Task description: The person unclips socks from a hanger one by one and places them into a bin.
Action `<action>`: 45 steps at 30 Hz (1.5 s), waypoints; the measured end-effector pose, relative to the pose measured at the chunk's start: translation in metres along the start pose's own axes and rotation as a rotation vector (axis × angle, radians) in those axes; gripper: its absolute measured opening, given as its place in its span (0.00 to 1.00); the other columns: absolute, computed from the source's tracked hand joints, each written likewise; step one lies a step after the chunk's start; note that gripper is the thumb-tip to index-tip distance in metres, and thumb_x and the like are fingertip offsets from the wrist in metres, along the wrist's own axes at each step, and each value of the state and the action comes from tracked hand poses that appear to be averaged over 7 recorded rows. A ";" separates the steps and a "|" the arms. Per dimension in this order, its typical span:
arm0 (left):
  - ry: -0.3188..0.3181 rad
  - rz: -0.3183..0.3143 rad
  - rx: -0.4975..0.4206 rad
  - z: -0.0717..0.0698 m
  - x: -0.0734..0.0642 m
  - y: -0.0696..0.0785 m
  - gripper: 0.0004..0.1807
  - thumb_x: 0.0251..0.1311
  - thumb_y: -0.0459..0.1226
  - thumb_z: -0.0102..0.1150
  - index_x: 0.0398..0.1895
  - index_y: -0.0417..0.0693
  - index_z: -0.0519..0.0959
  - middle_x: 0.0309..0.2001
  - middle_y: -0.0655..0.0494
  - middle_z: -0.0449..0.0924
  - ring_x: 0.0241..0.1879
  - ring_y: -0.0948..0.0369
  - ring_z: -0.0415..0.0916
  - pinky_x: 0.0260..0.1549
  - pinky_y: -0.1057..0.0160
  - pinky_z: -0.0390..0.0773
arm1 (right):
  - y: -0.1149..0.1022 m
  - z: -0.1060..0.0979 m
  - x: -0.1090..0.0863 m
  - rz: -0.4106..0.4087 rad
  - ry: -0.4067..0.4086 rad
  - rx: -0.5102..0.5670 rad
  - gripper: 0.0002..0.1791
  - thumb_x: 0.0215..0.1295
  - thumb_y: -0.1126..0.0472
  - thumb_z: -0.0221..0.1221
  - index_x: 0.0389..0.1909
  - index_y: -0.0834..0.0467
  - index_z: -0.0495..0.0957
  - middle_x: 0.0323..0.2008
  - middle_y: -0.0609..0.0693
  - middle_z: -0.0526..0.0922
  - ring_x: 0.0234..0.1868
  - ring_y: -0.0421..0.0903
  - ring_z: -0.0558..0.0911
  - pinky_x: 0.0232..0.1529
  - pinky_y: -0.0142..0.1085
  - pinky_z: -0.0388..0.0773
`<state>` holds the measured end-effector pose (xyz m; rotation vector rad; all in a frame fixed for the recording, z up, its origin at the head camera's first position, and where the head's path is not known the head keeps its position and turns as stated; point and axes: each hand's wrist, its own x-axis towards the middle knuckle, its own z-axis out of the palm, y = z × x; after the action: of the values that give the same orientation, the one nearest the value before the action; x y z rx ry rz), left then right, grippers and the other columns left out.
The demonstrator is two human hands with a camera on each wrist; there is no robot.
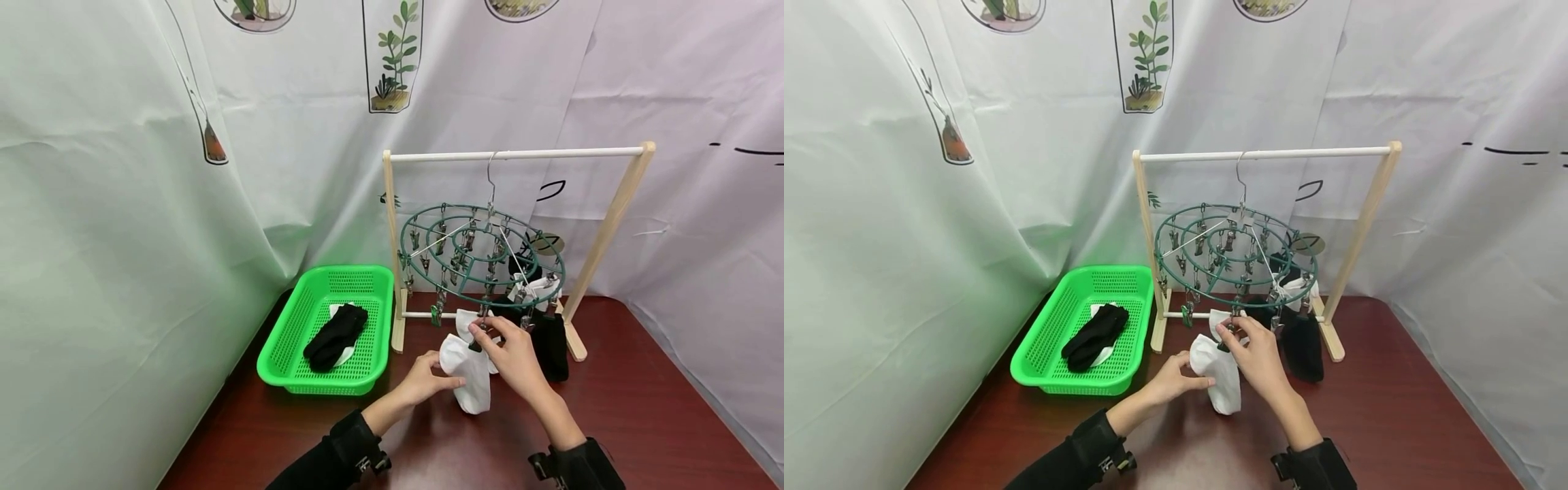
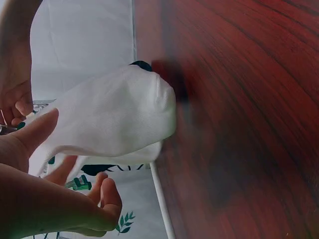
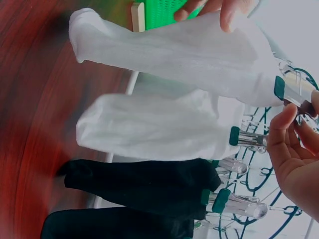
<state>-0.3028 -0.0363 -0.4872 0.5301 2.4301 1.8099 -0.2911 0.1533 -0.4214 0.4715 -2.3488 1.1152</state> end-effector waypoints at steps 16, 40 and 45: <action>-0.105 -0.022 -0.351 0.001 -0.008 -0.014 0.19 0.76 0.37 0.51 0.55 0.25 0.76 0.40 0.50 0.85 0.38 0.68 0.78 0.42 0.63 0.80 | 0.010 -0.005 0.004 0.062 0.034 -0.043 0.16 0.72 0.52 0.62 0.45 0.62 0.85 0.34 0.52 0.83 0.32 0.45 0.77 0.33 0.36 0.73; 0.186 0.020 -0.270 0.012 -0.011 -0.009 0.19 0.78 0.40 0.47 0.56 0.32 0.78 0.35 0.49 0.83 0.30 0.66 0.74 0.30 0.70 0.74 | 0.013 -0.005 0.003 0.157 -0.011 -0.022 0.31 0.72 0.46 0.61 0.11 0.55 0.64 0.11 0.41 0.57 0.16 0.41 0.61 0.21 0.33 0.59; 0.182 0.013 -0.252 0.014 -0.009 -0.008 0.19 0.79 0.40 0.46 0.56 0.32 0.78 0.35 0.49 0.83 0.30 0.66 0.74 0.30 0.71 0.73 | 0.015 -0.003 0.004 0.088 0.036 -0.032 0.30 0.70 0.51 0.63 0.10 0.54 0.63 0.11 0.41 0.56 0.15 0.38 0.59 0.20 0.33 0.57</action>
<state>-0.2928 -0.0283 -0.5003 0.3754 2.2551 2.2165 -0.3009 0.1644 -0.4267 0.3371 -2.3724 1.1143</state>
